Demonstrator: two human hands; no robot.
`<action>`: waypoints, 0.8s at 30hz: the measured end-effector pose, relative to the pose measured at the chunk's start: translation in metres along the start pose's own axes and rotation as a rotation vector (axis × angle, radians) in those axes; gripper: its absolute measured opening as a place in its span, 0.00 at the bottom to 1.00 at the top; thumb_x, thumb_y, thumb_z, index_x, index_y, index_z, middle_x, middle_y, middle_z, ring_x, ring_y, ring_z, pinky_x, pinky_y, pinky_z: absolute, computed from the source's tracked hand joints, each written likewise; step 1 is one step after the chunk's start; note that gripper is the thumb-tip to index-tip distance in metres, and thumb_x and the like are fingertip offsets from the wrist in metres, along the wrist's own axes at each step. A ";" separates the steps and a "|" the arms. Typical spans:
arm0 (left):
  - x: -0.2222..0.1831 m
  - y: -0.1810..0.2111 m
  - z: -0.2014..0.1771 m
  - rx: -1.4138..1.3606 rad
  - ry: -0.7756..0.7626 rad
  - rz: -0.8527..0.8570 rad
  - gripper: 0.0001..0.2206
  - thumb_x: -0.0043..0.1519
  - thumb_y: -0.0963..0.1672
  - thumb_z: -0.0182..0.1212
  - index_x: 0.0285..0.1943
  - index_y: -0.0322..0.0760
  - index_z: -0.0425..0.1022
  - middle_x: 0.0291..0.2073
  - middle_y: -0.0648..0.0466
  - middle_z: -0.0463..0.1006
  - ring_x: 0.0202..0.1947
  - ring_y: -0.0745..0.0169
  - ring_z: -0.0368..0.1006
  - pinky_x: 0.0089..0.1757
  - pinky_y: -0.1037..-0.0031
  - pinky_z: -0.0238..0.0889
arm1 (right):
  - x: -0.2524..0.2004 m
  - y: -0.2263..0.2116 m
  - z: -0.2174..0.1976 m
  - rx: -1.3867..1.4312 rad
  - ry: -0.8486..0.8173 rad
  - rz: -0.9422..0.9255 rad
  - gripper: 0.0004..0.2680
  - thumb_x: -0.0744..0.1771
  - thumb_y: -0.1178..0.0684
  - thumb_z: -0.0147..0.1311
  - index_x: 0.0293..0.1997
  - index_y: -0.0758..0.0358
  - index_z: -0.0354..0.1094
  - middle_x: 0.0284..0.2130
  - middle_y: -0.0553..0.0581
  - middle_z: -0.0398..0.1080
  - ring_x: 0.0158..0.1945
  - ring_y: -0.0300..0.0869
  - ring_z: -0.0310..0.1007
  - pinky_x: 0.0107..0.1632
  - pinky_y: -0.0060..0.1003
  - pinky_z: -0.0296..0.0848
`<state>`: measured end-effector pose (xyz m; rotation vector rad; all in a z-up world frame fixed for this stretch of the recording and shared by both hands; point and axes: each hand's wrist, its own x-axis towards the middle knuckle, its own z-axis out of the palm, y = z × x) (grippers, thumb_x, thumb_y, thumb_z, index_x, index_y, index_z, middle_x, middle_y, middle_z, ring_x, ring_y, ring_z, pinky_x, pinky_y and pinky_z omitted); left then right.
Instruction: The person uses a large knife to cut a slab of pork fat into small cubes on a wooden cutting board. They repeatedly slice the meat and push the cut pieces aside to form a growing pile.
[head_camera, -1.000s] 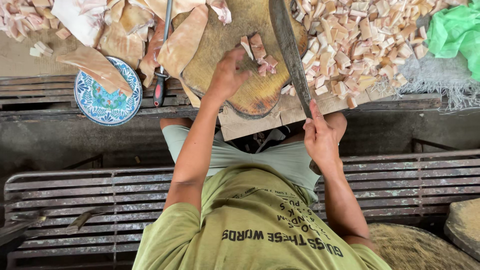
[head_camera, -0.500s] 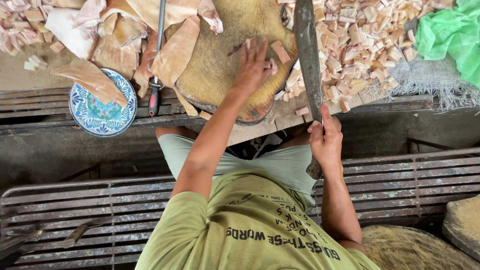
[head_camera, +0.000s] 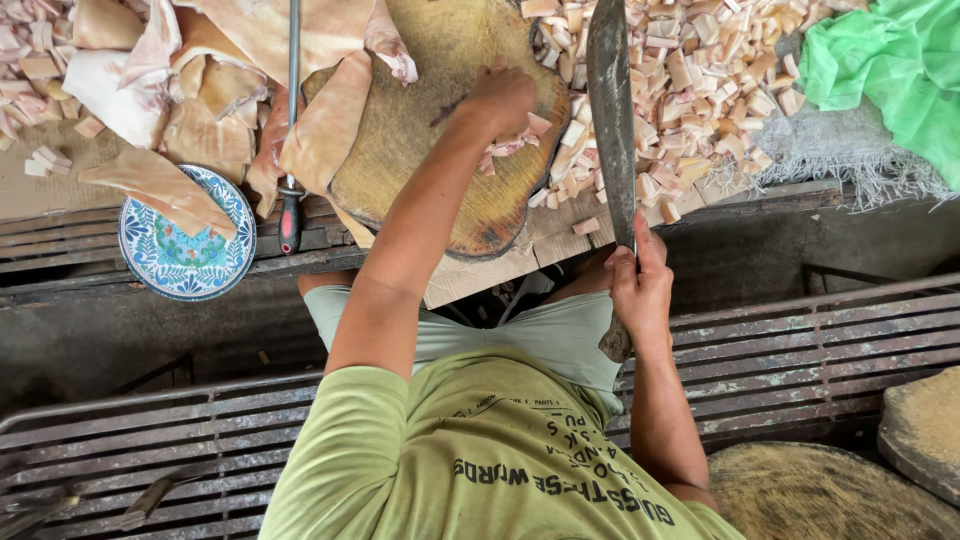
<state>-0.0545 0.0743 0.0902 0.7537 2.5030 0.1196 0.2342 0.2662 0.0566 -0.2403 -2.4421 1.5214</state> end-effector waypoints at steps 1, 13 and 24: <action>-0.005 -0.001 -0.003 -0.024 0.016 -0.008 0.03 0.58 0.38 0.63 0.33 0.35 0.75 0.43 0.49 0.74 0.55 0.53 0.62 0.66 0.51 0.48 | 0.001 0.000 0.001 -0.002 0.006 -0.037 0.21 0.70 0.65 0.43 0.74 0.58 0.56 0.50 0.58 0.69 0.31 0.34 0.71 0.31 0.30 0.72; -0.108 -0.077 0.092 -0.853 0.998 -0.059 0.08 0.62 0.42 0.71 0.43 0.34 0.77 0.28 0.54 0.79 0.28 0.68 0.73 0.34 0.73 0.67 | -0.030 -0.028 0.011 -0.151 -0.380 0.048 0.21 0.68 0.63 0.47 0.72 0.56 0.58 0.32 0.65 0.78 0.34 0.51 0.81 0.44 0.40 0.77; -0.084 -0.030 0.153 -0.714 0.936 0.081 0.12 0.58 0.40 0.72 0.48 0.40 0.77 0.42 0.52 0.80 0.44 0.57 0.73 0.46 0.65 0.69 | 0.020 -0.023 0.033 -0.517 -0.298 -0.120 0.21 0.69 0.61 0.50 0.72 0.54 0.61 0.41 0.76 0.75 0.40 0.68 0.75 0.45 0.58 0.73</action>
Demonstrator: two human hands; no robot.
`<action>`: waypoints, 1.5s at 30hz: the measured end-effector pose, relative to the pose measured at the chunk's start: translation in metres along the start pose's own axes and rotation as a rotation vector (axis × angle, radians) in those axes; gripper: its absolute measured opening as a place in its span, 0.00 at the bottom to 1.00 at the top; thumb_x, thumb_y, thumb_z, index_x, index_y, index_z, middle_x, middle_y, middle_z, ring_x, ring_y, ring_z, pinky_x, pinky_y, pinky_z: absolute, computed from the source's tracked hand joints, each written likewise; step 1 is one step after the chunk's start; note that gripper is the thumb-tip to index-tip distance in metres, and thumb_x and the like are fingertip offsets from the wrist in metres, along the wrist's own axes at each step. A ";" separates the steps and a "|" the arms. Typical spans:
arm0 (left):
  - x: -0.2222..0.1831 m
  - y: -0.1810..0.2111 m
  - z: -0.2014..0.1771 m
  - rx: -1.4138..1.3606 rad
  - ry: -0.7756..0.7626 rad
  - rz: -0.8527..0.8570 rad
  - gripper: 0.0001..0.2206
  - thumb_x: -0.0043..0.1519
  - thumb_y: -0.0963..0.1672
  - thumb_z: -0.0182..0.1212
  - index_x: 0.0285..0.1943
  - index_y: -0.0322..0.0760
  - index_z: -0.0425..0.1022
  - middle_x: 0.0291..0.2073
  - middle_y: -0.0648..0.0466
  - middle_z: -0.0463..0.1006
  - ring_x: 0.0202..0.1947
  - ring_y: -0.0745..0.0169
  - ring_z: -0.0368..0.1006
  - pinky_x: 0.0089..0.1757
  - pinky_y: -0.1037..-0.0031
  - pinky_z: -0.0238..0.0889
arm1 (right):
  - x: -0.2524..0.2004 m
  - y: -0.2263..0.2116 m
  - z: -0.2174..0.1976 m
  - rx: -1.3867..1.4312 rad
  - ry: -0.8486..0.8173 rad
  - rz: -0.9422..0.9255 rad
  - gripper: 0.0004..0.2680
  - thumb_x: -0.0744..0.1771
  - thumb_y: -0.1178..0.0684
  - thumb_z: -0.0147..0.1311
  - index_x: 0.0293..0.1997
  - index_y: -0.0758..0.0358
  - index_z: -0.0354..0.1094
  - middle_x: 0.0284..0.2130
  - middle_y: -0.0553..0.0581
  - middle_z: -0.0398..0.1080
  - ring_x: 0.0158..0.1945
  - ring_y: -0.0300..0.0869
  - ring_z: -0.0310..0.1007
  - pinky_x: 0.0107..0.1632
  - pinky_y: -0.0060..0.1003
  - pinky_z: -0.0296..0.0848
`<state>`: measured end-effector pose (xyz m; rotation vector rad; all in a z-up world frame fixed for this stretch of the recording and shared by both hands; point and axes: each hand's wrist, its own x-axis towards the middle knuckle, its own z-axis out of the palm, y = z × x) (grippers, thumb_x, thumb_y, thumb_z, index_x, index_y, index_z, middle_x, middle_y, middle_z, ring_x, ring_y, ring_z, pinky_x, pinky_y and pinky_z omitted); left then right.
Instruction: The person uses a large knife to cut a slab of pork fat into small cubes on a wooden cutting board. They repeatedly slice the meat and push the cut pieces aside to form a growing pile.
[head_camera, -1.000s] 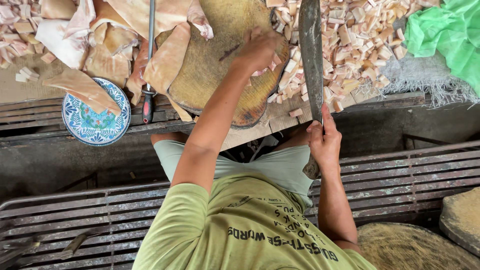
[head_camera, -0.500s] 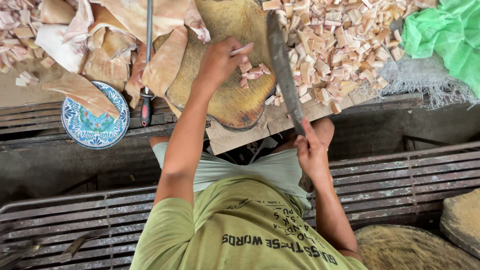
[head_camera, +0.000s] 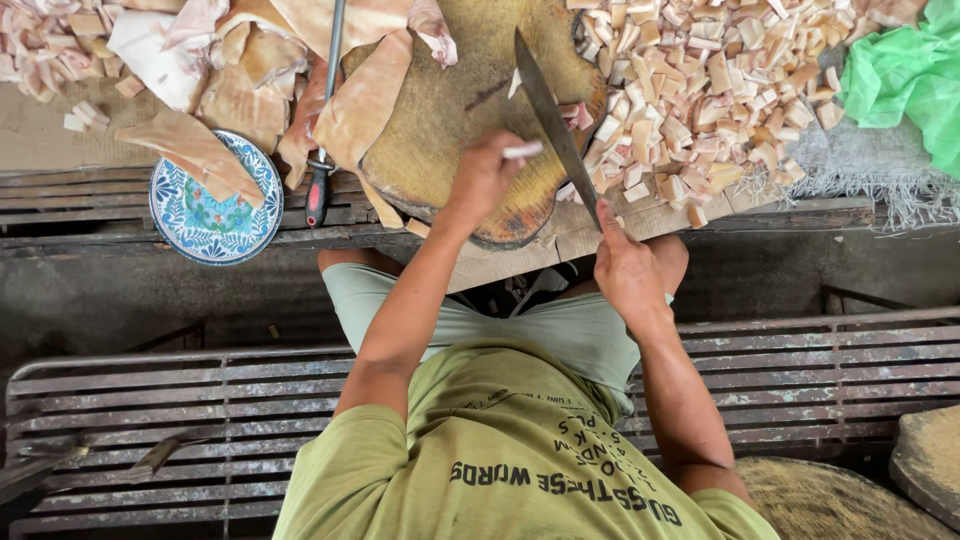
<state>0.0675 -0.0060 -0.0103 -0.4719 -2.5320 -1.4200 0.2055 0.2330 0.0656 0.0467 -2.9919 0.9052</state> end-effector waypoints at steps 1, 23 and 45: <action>-0.003 0.007 -0.001 0.121 -0.077 0.082 0.13 0.56 0.40 0.72 0.49 0.41 0.78 0.44 0.51 0.81 0.48 0.53 0.73 0.51 0.61 0.69 | -0.001 0.001 0.000 0.023 0.017 -0.009 0.21 0.68 0.61 0.50 0.72 0.56 0.61 0.42 0.76 0.74 0.40 0.68 0.74 0.45 0.58 0.73; -0.009 0.016 -0.039 0.098 -0.191 -0.035 0.18 0.55 0.41 0.74 0.51 0.32 0.73 0.39 0.46 0.81 0.46 0.44 0.74 0.50 0.58 0.67 | -0.034 -0.008 -0.012 0.078 -0.049 -0.148 0.23 0.67 0.64 0.52 0.73 0.61 0.58 0.35 0.73 0.74 0.35 0.66 0.73 0.39 0.55 0.72; 0.023 -0.069 -0.116 0.688 0.305 -0.174 0.35 0.49 0.47 0.79 0.65 0.31 0.67 0.58 0.32 0.71 0.61 0.27 0.62 0.58 0.43 0.57 | 0.038 0.041 -0.033 -0.244 0.229 -0.121 0.22 0.67 0.63 0.51 0.72 0.64 0.62 0.29 0.72 0.73 0.28 0.66 0.74 0.32 0.57 0.71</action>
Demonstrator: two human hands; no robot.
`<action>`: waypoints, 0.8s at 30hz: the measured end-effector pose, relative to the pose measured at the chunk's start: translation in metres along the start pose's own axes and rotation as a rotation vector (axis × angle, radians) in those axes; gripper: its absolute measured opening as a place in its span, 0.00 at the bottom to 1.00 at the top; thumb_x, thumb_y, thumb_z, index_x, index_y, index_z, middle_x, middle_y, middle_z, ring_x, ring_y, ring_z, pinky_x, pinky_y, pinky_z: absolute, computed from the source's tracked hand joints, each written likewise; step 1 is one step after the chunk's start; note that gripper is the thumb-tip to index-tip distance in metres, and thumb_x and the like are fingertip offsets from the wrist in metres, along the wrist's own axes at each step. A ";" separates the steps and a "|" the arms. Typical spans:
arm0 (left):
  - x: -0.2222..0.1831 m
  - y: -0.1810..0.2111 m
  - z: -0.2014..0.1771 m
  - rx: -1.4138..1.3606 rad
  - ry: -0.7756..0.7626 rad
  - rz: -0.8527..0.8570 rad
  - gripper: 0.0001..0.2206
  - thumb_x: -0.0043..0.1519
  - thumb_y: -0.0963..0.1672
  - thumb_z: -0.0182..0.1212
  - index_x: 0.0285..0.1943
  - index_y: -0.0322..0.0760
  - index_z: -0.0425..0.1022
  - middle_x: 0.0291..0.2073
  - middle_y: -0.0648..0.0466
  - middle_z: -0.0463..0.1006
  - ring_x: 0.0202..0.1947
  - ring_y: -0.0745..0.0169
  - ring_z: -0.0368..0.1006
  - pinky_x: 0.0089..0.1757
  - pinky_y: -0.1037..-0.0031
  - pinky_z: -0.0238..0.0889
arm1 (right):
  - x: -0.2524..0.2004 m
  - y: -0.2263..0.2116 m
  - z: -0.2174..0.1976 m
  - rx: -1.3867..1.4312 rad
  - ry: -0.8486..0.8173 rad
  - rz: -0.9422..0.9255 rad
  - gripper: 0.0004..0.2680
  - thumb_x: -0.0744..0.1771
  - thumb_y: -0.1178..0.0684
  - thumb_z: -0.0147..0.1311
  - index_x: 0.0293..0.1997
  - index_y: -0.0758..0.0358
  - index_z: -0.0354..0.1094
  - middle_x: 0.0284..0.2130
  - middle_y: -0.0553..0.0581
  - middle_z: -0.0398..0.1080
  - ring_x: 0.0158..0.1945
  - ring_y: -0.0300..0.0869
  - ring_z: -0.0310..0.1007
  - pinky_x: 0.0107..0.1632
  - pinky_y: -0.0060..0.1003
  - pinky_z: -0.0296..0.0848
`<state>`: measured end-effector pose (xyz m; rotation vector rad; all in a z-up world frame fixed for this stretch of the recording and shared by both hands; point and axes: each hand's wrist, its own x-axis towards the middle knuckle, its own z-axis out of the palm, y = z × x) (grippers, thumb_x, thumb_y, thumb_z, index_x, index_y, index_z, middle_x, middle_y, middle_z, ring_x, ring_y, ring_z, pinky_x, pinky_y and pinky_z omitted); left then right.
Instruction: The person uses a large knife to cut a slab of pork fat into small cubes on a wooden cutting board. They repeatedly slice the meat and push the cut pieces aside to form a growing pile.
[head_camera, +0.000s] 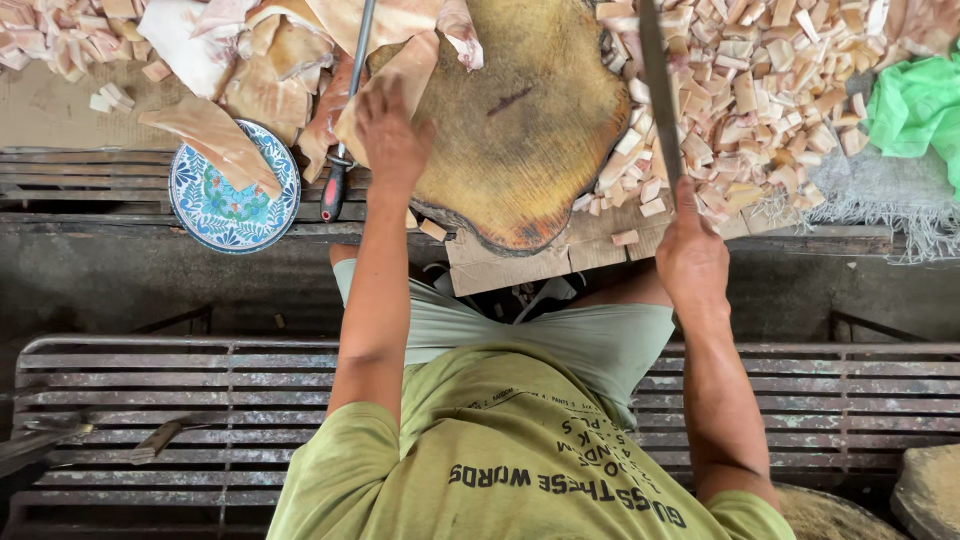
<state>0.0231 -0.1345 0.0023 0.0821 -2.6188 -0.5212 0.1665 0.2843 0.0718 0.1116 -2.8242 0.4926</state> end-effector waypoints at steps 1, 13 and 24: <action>0.008 -0.007 -0.002 0.133 0.026 0.008 0.42 0.46 0.50 0.81 0.67 0.28 0.63 0.60 0.26 0.68 0.65 0.19 0.58 0.60 0.36 0.53 | -0.002 -0.001 0.001 0.064 0.012 0.016 0.21 0.68 0.63 0.50 0.73 0.64 0.62 0.29 0.72 0.73 0.29 0.65 0.75 0.33 0.56 0.72; 0.040 -0.050 -0.066 -0.124 -0.593 -0.297 0.28 0.49 0.51 0.79 0.50 0.26 0.77 0.44 0.40 0.81 0.47 0.44 0.77 0.49 0.60 0.68 | -0.041 -0.031 0.025 0.541 -0.189 0.150 0.20 0.68 0.65 0.49 0.72 0.61 0.61 0.31 0.65 0.77 0.34 0.48 0.80 0.41 0.39 0.77; 0.023 0.106 -0.095 0.012 -0.312 0.183 0.17 0.68 0.43 0.63 0.65 0.33 0.76 0.46 0.41 0.79 0.43 0.47 0.78 0.39 0.65 0.74 | -0.055 -0.022 0.017 0.526 -0.072 0.258 0.18 0.69 0.64 0.50 0.69 0.63 0.66 0.23 0.61 0.72 0.28 0.41 0.76 0.36 0.34 0.73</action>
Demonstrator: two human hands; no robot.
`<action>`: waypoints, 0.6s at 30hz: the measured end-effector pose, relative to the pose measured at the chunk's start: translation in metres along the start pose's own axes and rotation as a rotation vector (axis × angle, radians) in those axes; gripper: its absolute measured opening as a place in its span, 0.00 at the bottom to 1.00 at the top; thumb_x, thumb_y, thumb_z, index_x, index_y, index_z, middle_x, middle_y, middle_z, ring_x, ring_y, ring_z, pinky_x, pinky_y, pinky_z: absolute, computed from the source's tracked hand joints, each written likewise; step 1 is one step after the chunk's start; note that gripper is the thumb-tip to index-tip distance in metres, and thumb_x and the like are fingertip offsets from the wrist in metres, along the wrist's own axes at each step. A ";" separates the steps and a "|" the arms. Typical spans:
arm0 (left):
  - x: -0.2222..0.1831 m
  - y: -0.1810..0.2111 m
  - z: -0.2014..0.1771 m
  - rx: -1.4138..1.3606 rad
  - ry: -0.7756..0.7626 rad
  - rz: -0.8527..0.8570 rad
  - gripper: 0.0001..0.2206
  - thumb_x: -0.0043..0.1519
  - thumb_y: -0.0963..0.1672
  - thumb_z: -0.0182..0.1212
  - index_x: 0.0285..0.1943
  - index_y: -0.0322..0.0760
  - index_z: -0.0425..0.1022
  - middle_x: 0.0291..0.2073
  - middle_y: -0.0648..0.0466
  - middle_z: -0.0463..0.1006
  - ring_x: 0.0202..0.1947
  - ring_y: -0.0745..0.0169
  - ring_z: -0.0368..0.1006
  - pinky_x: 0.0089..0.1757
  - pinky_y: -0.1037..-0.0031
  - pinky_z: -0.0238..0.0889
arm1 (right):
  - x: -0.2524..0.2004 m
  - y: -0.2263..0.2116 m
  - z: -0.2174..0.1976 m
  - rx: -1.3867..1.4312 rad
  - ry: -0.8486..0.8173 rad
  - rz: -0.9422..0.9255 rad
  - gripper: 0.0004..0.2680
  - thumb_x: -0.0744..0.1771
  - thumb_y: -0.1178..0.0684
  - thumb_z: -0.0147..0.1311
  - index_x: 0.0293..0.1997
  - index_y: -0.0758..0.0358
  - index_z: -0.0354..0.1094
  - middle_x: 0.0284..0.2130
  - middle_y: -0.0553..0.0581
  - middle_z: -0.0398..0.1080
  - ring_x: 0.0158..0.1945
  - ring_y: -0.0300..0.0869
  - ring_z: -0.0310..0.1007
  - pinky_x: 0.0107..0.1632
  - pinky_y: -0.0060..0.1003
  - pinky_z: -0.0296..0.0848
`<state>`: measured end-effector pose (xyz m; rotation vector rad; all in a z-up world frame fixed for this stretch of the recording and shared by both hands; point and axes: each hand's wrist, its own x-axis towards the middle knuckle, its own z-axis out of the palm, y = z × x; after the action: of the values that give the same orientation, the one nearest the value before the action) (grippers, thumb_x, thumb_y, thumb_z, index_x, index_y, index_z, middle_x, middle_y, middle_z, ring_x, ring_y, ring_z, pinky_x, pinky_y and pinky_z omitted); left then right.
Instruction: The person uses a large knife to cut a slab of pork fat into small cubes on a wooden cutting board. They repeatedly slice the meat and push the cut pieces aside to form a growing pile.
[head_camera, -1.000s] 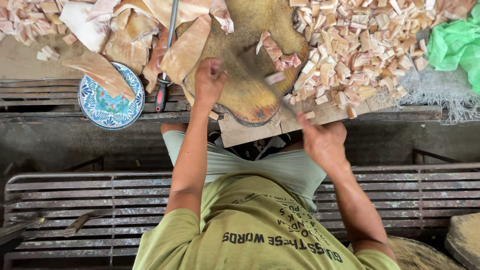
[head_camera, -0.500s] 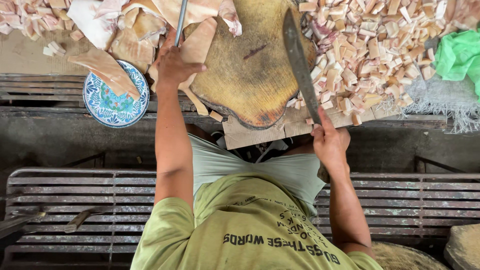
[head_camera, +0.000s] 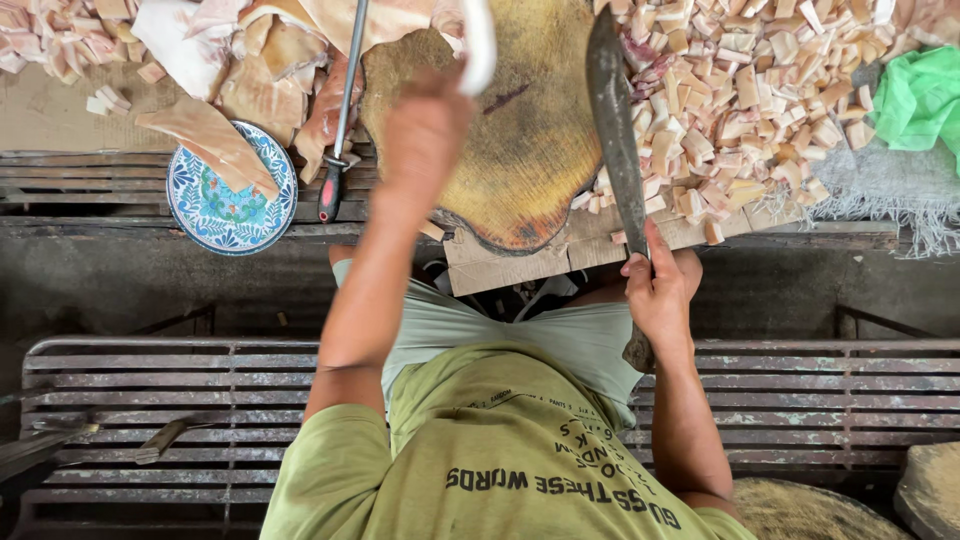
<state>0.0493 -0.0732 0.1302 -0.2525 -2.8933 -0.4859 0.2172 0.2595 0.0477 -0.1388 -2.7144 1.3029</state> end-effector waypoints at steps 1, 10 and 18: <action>-0.008 0.024 0.009 0.014 -0.121 0.021 0.23 0.65 0.45 0.64 0.69 0.32 0.71 0.52 0.37 0.73 0.47 0.43 0.75 0.42 0.61 0.74 | -0.001 0.001 0.001 0.045 0.021 -0.051 0.18 0.69 0.65 0.49 0.70 0.64 0.65 0.25 0.61 0.71 0.29 0.39 0.75 0.36 0.33 0.73; -0.065 -0.010 0.065 -0.178 -0.078 -0.162 0.26 0.62 0.42 0.60 0.71 0.32 0.66 0.66 0.41 0.65 0.67 0.41 0.59 0.64 0.50 0.55 | -0.023 0.017 0.002 0.139 0.020 0.034 0.21 0.69 0.65 0.46 0.74 0.62 0.59 0.30 0.55 0.72 0.32 0.35 0.70 0.39 0.31 0.72; -0.039 -0.059 0.056 -0.246 -0.314 -0.102 0.08 0.65 0.44 0.61 0.50 0.38 0.71 0.46 0.43 0.80 0.52 0.42 0.74 0.53 0.52 0.66 | -0.021 0.013 0.006 0.115 0.069 -0.147 0.21 0.69 0.67 0.46 0.73 0.62 0.60 0.38 0.60 0.65 0.33 0.38 0.73 0.35 0.33 0.73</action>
<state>0.0657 -0.1148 0.0519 -0.2359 -3.1581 -0.8971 0.2373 0.2605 0.0320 0.0261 -2.5319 1.3801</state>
